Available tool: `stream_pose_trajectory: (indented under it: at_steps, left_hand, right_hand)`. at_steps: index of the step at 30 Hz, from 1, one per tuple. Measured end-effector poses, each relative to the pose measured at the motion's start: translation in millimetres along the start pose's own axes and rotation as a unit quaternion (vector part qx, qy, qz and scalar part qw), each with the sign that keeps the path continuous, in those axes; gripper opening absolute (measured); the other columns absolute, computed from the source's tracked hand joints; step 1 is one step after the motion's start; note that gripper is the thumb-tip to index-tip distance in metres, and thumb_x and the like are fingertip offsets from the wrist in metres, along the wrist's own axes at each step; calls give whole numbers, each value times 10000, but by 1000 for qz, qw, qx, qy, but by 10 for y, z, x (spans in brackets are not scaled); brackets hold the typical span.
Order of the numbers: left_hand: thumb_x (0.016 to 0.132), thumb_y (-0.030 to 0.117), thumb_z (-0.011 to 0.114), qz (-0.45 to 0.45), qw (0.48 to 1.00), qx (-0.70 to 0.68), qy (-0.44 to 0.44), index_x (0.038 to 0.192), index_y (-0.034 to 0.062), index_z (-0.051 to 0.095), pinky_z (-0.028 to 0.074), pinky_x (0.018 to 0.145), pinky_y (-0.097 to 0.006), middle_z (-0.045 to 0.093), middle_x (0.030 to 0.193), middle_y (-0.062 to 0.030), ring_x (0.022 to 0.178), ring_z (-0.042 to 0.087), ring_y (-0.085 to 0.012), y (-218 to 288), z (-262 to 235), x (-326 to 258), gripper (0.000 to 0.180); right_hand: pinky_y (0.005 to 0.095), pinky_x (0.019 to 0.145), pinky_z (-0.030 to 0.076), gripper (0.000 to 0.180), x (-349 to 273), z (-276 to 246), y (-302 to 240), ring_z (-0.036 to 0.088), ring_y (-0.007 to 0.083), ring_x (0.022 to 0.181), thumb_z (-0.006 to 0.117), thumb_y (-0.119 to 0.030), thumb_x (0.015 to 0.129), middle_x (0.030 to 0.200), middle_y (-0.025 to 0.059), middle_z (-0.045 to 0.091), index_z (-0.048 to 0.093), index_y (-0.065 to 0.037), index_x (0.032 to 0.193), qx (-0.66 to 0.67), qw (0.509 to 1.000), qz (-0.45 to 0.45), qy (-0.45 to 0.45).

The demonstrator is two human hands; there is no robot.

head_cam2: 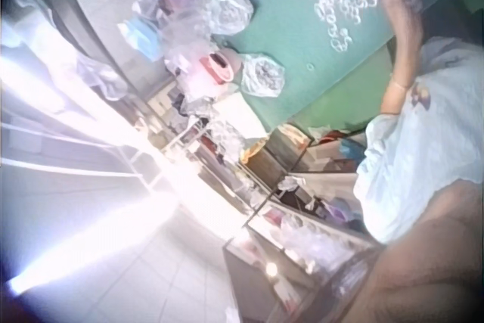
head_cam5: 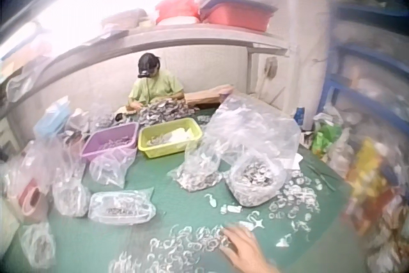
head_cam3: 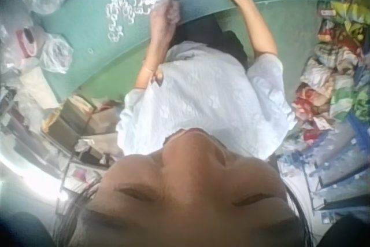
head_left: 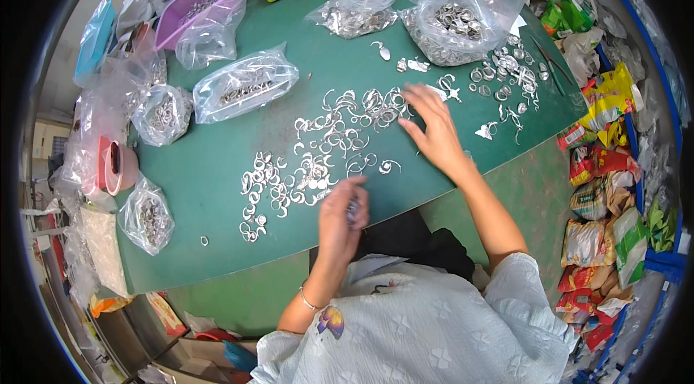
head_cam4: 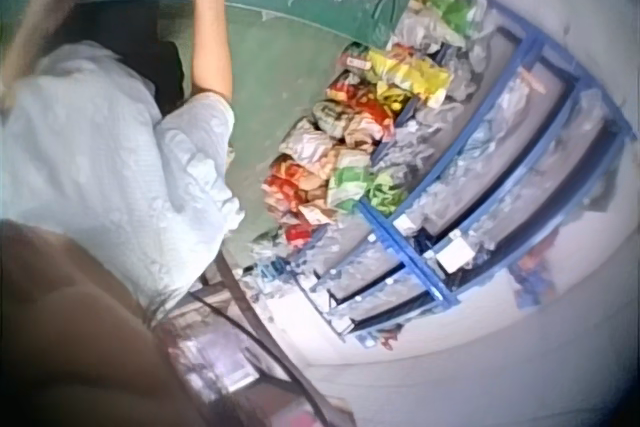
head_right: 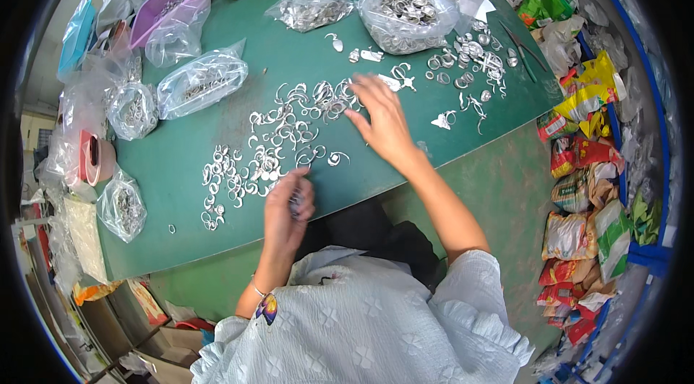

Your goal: The person sorts through a pile of small, crescent-shaped metal hardware components on a green table, picking them up and placing them into a plastic bag.

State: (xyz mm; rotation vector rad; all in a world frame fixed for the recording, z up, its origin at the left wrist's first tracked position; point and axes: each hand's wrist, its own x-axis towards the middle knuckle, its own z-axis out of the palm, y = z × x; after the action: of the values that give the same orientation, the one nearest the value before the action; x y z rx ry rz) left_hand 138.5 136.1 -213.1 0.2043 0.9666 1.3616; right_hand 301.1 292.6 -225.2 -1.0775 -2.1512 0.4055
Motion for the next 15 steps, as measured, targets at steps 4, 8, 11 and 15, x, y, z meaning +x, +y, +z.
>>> stream_pose_trajectory:
  at_steps: [4,8,11,15]
  left_hand:
    - [920,180,467,-210,972,-38,-95,1017,-18,541,275,423,-175,461,701,-24,505,341,-55,-133,91,-69,233]
    - [931,164,438,-259,958,-51,-109,1035,12,557,269,430,-167,479,719,-17,519,357,-48,-196,57,-101,220]
    - [936,172,432,-262,955,-64,-124,1030,19,559,254,424,-168,431,683,2,513,331,-44,-185,45,-108,220]
    - [948,209,423,-253,951,-91,-154,1002,8,557,224,408,-169,349,640,19,498,280,-44,-210,-28,-93,248]
  right_hand:
    - [409,967,345,332,-63,89,-85,446,332,1152,638,-103,768,1153,140,537,558,-17,1079,-70,994,-44,-66]
    - [374,896,403,238,-229,1,-64,528,306,1025,631,-13,734,1042,103,588,594,-5,968,71,983,-74,-151]
    - [343,748,463,154,-294,-59,-105,580,264,869,585,61,741,899,113,609,613,7,882,157,979,-78,-102]
    - [316,673,471,121,-156,-145,-69,581,256,762,612,40,743,836,117,624,630,12,859,138,989,55,-24]
